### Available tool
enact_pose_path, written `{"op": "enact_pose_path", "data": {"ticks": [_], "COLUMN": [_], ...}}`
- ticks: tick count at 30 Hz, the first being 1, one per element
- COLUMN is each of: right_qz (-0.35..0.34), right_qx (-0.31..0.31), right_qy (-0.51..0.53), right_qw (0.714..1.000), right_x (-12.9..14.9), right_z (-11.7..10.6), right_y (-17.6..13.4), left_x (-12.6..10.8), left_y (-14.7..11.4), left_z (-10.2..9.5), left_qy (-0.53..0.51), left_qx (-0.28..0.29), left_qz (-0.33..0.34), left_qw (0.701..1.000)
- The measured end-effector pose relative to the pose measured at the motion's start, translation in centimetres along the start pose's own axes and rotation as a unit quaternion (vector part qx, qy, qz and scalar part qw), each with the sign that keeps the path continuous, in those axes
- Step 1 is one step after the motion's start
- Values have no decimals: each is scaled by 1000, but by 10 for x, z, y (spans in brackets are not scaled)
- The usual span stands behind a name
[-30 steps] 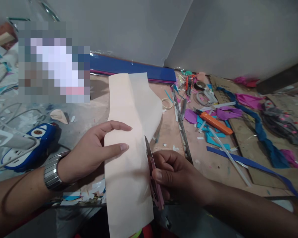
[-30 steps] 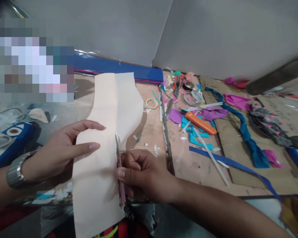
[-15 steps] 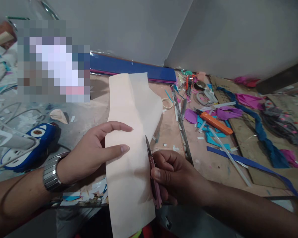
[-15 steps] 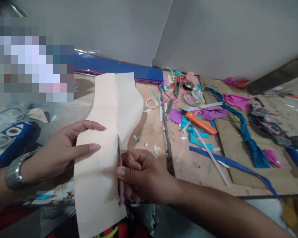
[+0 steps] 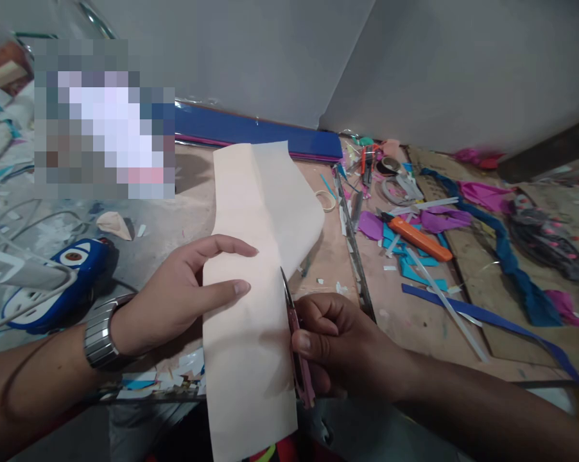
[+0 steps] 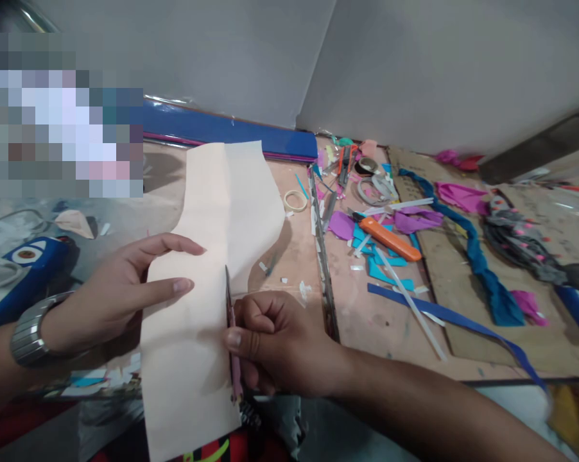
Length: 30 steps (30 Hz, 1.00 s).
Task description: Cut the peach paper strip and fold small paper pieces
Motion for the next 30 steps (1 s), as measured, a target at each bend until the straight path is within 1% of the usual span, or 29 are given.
{"op": "enact_pose_path", "data": {"ticks": [4, 10, 16, 21, 25, 30], "right_qz": [-7, -6, -5, -3, -5, 9], "right_qx": [7, 2, -4, -21, -21, -31], "right_qy": [3, -8, -1, 6, 23, 2], "right_qw": [1000, 1000, 1000, 1000, 999, 999], "right_x": [0, -2, 2, 4, 2, 2], "right_z": [1, 0, -1, 1, 2, 0], "right_y": [0, 2, 1, 0, 1, 0], "left_x": [0, -5, -8, -10, -10, -11], "left_y": [0, 3, 2, 0, 1, 1], "left_z": [0, -1, -1, -1, 0, 0], "left_qy": [14, 98, 170, 223, 235, 240], "left_qx": [4, -2, -10, 2, -4, -17], "left_qz": [-7, 54, 79, 99, 109, 117], "left_qw": [1000, 994, 982, 970, 966, 964]}}
Point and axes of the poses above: each hand's wrist, its own y-axis towards the middle knuckle, its own z-axis out of the palm, x = y × z, the point moved 2 cm from there along y, towards the middle knuckle, and after that the axes turned 13 degrees about x, right-handed, at the moved point
